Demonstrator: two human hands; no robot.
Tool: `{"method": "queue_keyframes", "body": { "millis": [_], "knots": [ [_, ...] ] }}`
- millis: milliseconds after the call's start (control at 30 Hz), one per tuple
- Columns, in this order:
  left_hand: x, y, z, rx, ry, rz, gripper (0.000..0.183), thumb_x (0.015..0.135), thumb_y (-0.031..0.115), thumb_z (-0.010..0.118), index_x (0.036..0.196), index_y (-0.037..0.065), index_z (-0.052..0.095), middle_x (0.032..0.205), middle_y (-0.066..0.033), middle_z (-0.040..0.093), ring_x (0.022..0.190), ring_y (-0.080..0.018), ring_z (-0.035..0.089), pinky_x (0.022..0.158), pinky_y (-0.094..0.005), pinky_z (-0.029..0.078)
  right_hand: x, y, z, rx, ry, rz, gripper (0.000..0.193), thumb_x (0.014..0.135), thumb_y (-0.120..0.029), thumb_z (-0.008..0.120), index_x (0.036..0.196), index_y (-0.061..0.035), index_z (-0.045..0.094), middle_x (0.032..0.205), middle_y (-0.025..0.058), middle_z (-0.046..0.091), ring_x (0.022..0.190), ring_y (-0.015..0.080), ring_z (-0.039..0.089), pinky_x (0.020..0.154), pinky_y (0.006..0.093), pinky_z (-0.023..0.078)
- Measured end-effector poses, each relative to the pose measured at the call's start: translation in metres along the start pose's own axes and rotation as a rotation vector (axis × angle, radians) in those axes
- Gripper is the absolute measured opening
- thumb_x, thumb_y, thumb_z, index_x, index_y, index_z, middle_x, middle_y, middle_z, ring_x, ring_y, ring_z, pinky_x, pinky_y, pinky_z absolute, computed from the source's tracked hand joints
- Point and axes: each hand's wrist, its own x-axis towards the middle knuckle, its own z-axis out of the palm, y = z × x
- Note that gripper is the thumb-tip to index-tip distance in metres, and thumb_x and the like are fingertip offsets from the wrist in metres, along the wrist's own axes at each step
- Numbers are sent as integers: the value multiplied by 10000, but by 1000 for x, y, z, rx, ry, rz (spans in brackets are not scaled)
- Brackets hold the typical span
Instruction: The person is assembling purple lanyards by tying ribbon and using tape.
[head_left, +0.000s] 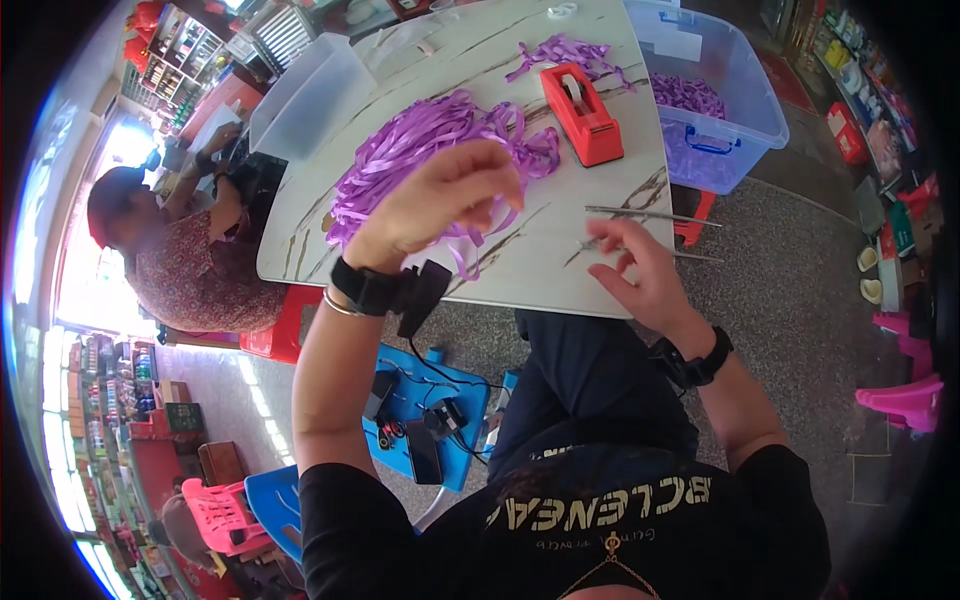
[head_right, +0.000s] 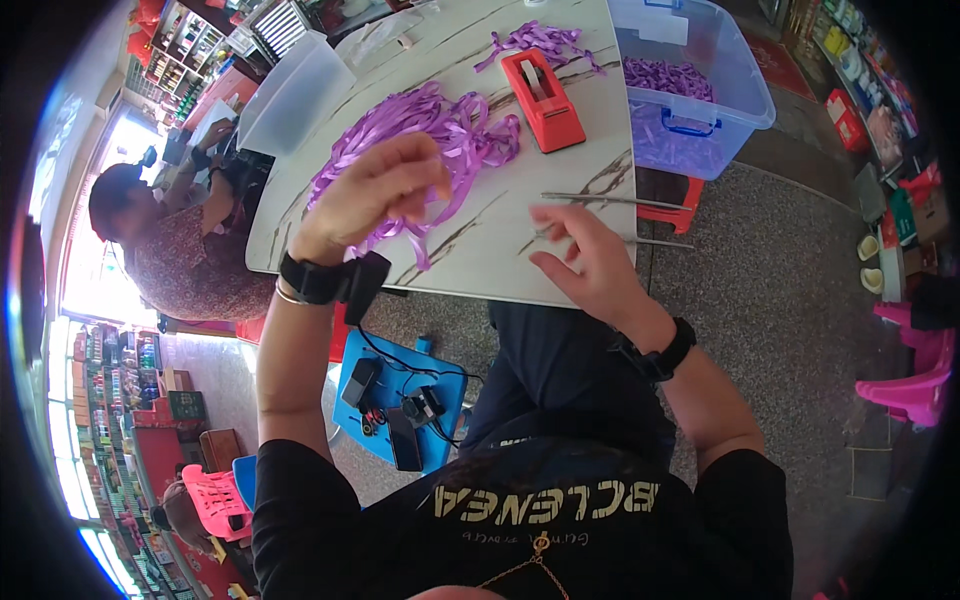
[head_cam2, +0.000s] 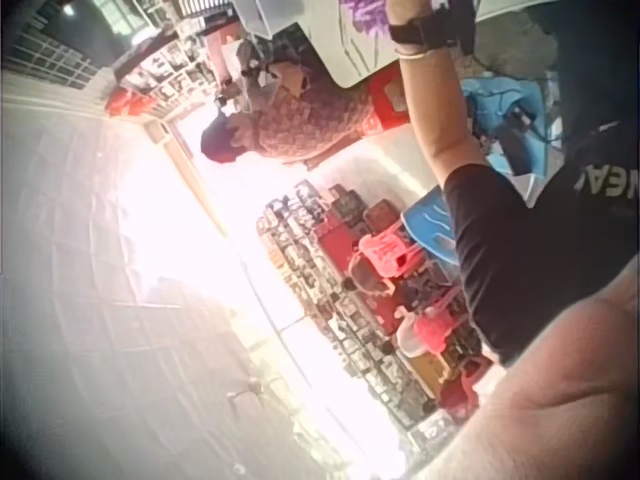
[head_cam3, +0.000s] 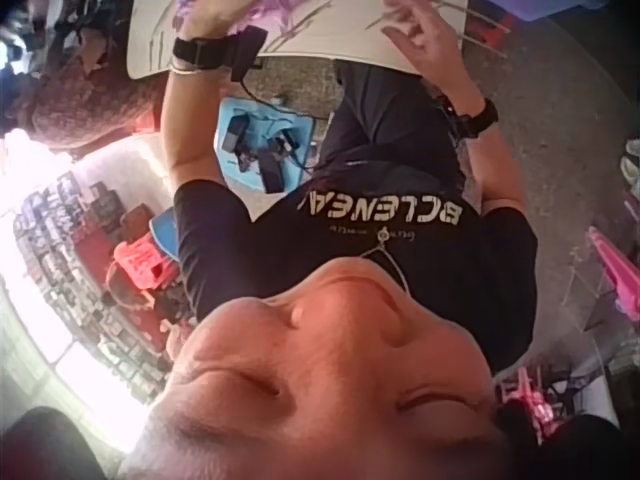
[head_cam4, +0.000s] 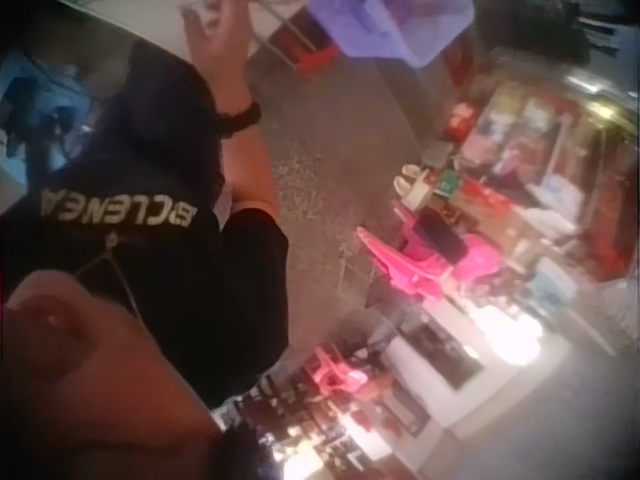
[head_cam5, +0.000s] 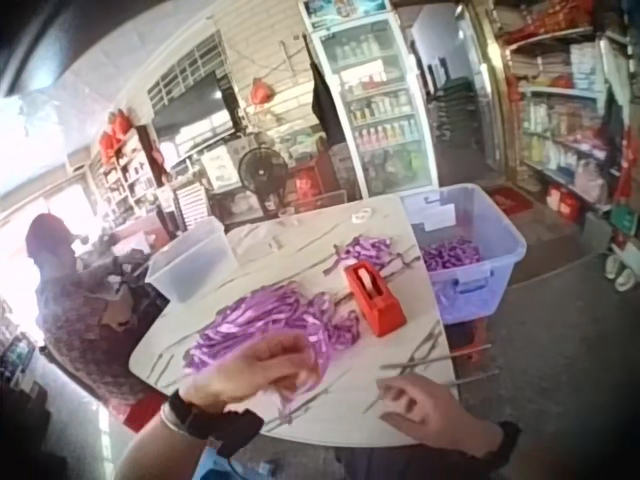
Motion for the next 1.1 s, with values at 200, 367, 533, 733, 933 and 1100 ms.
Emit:
{"method": "queue_keyframes", "body": {
  "millis": [200,367,533,733,933,1100],
  "knots": [
    [-19,-12,54,105,-266,-90,142,881,160,527,934,30,540,785,-12,606,591,-32,538,510,-167,417,16,6,9,-187,-21,-397,421,753,-109,637,1145,-49,496,1141,123,505,1019,276,500,865,361,391],
    [-23,-31,43,88,-214,-70,148,886,150,518,931,19,568,790,-11,607,604,-41,552,533,-169,436,-4,6,16,-121,-203,-400,315,790,-68,579,1090,-28,491,1131,136,507,1018,284,501,878,357,385],
    [-24,-30,52,-9,-272,-175,160,895,146,499,931,8,572,725,1,591,618,-49,557,547,-175,441,-23,-4,28,147,-221,-151,98,837,-58,513,928,-28,536,941,98,553,928,273,527,811,336,402],
    [7,-78,29,641,-78,332,287,918,212,455,1123,24,527,1065,-124,547,1027,-201,512,881,-309,406,-32,-1,20,-32,-263,-187,105,831,-27,467,875,-42,561,783,73,562,791,244,532,765,342,391],
    [16,-126,-18,899,-26,189,424,945,314,362,1274,56,432,1335,-181,359,1254,-293,323,1032,-359,252,-62,-15,0,-103,-423,-111,92,835,-74,480,886,-61,556,795,73,580,766,261,552,777,358,378],
    [34,-118,-22,366,0,17,417,913,309,459,1214,21,487,1137,-133,534,1065,-194,481,925,-283,363,-91,-5,-21,-167,-410,4,94,840,-83,478,853,-54,566,772,85,588,754,262,562,752,357,394]
  ]
}}
